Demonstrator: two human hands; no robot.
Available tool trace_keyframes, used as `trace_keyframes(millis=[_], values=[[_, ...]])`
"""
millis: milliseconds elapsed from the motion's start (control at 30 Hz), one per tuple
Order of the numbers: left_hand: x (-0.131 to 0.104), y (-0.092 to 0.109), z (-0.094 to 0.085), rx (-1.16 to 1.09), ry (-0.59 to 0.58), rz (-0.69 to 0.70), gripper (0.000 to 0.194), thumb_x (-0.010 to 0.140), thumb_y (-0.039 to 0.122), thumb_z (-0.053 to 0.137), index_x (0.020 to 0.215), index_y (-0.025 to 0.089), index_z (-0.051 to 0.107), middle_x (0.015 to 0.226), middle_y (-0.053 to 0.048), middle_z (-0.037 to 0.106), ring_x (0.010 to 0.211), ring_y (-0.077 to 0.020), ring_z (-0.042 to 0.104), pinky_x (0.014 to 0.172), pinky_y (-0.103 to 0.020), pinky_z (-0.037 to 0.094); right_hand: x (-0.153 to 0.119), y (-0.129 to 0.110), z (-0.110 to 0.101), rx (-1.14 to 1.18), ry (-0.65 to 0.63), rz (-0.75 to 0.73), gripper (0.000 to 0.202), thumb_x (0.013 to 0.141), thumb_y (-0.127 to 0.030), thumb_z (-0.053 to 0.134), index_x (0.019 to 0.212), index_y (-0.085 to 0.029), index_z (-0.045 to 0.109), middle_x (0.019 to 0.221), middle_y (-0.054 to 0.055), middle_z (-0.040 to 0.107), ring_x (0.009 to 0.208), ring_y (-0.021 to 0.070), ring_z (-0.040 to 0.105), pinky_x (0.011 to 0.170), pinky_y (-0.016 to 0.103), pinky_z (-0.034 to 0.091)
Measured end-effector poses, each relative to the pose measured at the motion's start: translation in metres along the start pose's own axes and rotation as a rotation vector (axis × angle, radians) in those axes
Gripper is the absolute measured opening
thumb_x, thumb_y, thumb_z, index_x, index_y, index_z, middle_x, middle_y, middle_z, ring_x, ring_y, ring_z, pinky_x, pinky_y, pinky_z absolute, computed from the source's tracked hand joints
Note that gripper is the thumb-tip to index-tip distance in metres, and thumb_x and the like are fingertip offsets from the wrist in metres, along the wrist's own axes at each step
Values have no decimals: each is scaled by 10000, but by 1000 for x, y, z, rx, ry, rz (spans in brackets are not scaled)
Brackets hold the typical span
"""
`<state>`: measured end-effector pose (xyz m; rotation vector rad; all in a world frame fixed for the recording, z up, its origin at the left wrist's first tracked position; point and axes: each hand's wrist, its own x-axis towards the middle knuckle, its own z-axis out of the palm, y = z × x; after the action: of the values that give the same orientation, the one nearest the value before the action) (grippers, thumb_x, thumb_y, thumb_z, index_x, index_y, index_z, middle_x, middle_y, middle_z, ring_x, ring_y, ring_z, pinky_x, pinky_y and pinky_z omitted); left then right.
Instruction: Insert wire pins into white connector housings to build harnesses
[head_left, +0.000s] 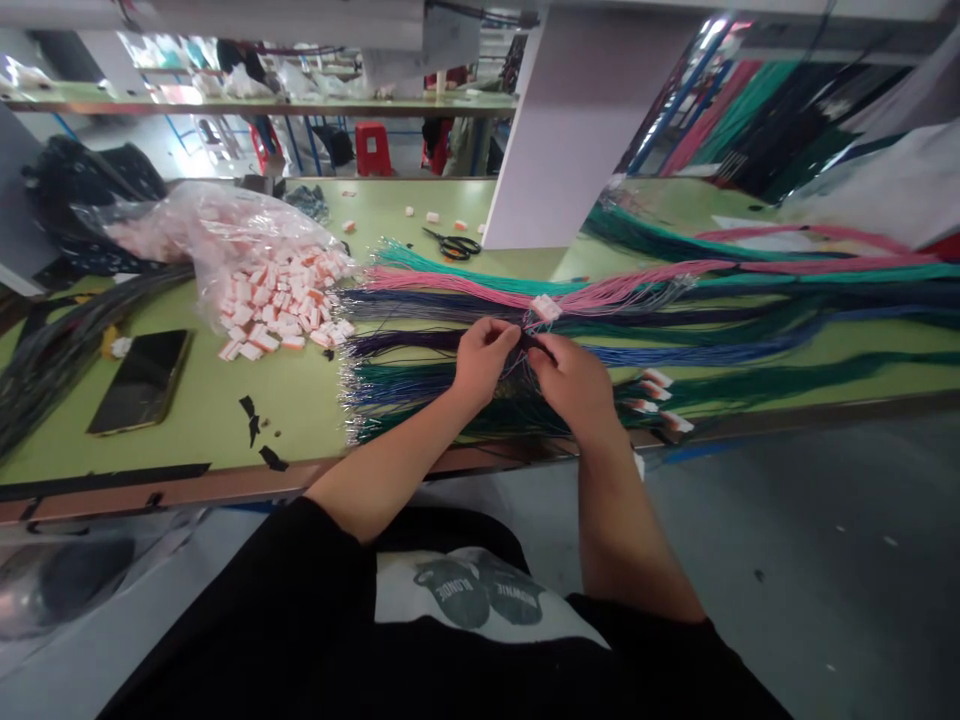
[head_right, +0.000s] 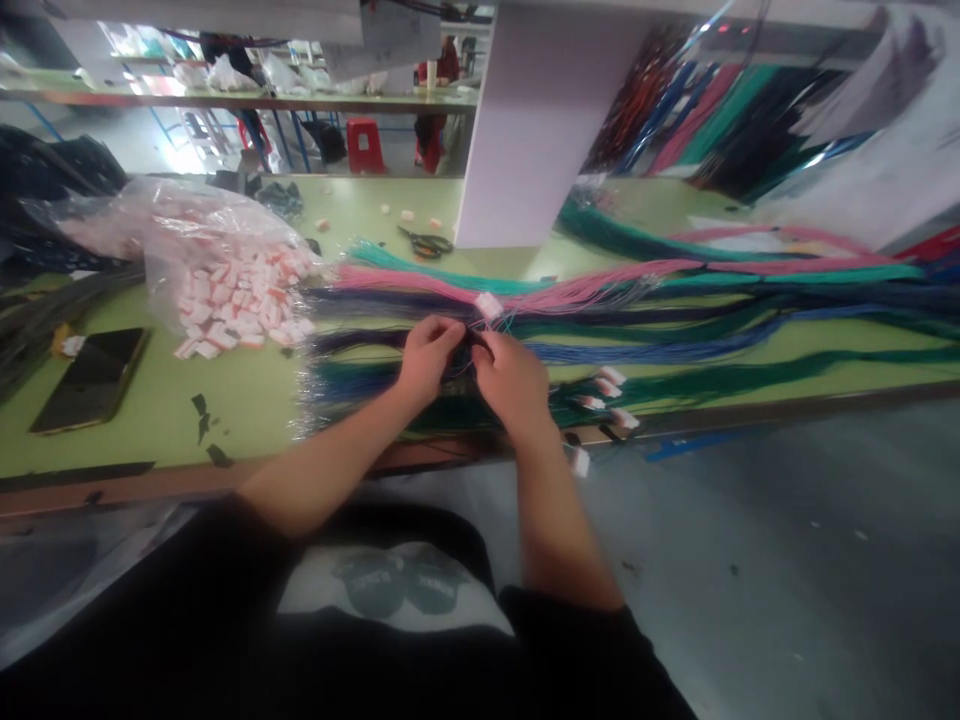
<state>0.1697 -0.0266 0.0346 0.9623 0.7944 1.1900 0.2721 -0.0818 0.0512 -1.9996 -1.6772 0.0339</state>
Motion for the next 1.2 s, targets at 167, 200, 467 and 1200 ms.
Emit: trace_keyframes(millis=[167, 200, 467, 1200], values=[[-1, 4, -2, 51, -18, 30, 174, 762, 75, 580, 611, 146, 532, 520, 71, 446, 515, -61, 377, 551, -201, 307, 3, 7, 4, 50, -4, -6, 385, 885, -390, 379, 1095, -214, 650, 1018, 110, 691, 887, 279, 607, 719, 360, 429], [-2, 5, -3, 78, -30, 59, 182, 753, 61, 589, 598, 142, 536, 520, 69, 459, 519, -59, 388, 551, -197, 311, 6, 10, 7, 64, 1, -27, 377, 886, -383, 378, 1080, -213, 653, 979, 103, 693, 861, 268, 603, 708, 354, 428], [3, 6, -6, -181, -171, -117, 244, 757, 100, 658, 766, 186, 430, 472, 129, 401, 337, -21, 328, 388, -144, 202, 27, 23, 34, 220, 401, -276, 244, 831, -253, 475, 894, -227, 709, 840, 67, 687, 864, 233, 585, 834, 392, 442], [14, 20, -27, 75, -534, 11, 166, 646, 114, 646, 692, 151, 491, 583, 68, 472, 531, -56, 432, 532, -200, 328, 22, 1, -1, 672, 189, -122, 161, 616, -336, 686, 711, -206, 675, 831, 25, 664, 871, 217, 608, 863, 386, 453]])
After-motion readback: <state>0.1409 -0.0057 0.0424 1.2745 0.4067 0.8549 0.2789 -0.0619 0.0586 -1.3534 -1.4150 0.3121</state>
